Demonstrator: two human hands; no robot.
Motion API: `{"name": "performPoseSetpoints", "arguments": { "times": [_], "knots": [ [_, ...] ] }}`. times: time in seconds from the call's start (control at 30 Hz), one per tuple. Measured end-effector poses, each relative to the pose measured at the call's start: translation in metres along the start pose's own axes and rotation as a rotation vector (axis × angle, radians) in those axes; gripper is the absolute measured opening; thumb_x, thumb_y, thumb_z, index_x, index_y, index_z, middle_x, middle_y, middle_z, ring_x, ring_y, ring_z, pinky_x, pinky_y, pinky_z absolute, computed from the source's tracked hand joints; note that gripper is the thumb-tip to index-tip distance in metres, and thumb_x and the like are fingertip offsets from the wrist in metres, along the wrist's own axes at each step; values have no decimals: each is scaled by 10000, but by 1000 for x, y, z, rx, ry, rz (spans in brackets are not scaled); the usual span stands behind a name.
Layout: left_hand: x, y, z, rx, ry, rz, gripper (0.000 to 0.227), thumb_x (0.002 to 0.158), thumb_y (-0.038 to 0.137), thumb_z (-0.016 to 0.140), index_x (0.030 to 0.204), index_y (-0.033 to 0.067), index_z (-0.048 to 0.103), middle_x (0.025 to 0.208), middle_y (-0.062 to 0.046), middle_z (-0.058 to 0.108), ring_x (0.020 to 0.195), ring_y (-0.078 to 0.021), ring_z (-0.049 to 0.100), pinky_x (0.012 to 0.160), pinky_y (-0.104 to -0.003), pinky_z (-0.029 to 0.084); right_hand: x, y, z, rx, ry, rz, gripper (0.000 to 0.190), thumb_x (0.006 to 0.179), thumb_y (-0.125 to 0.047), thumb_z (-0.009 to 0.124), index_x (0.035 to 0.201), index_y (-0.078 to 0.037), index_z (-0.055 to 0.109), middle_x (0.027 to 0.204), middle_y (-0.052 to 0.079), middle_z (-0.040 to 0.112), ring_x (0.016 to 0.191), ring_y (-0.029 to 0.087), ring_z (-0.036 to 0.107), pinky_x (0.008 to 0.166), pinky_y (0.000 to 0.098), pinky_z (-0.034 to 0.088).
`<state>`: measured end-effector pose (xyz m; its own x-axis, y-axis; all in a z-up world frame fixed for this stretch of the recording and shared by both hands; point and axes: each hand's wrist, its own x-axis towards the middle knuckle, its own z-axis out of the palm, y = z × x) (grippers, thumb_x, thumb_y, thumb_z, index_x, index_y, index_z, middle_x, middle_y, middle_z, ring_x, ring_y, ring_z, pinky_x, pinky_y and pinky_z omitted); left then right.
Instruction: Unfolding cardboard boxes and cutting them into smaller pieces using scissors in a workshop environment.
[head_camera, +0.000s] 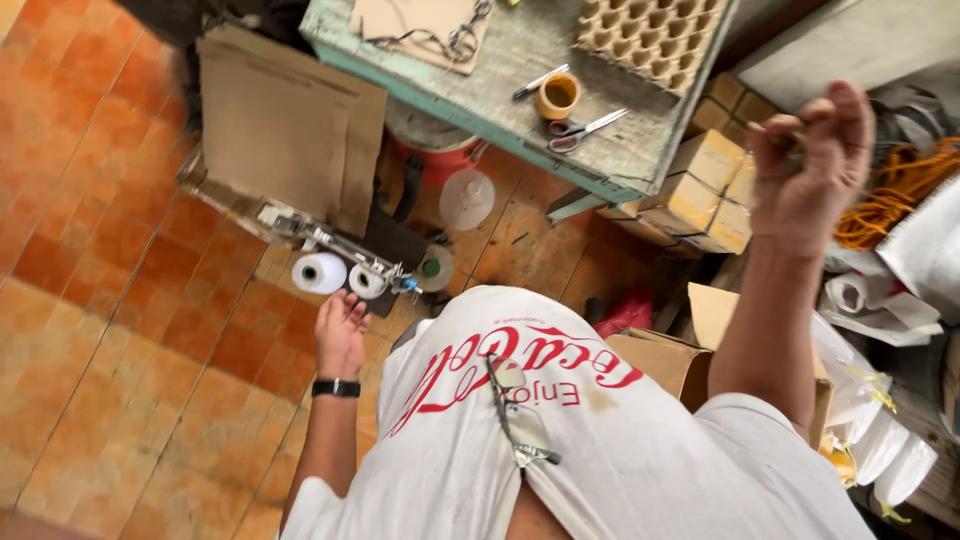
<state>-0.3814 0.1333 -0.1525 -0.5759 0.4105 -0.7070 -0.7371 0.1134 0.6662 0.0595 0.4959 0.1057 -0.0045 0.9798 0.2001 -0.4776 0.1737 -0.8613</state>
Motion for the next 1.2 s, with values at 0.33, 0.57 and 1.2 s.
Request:
{"name": "performPoseSetpoints", "arguments": {
  "times": [0.33, 0.57, 1.2],
  "knots": [
    [15, 34, -24, -30, 111, 108, 184, 1123, 297, 457, 1162, 151, 563, 1010, -18, 643, 872, -136, 631, 744, -274, 510, 4, 25, 79, -38, 17, -17, 188, 1089, -367, 559, 1008, -202, 597, 589, -36, 404, 400, 83, 386, 339, 239, 286],
    [45, 35, -7, 25, 131, 199, 127, 1111, 246, 465, 1143, 168, 559, 1025, 12, 616, 864, -110, 620, 701, -250, 494, 73, 48, 79, -195, -202, -160, 90, 929, -229, 442, 1012, -220, 474, 941, -27, 443, 777, 95, 402, 648, 229, 344],
    [44, 22, 131, -43, 209, 203, 148, 1128, 237, 490, 1203, 128, 557, 1042, -37, 611, 867, -161, 591, 699, -285, 485, 589, 146, 31, -2799, -332, -263, 74, 907, -90, 740, 955, -132, 779, 798, 58, 738, 696, 176, 675, 506, 282, 524]
  ]
}}
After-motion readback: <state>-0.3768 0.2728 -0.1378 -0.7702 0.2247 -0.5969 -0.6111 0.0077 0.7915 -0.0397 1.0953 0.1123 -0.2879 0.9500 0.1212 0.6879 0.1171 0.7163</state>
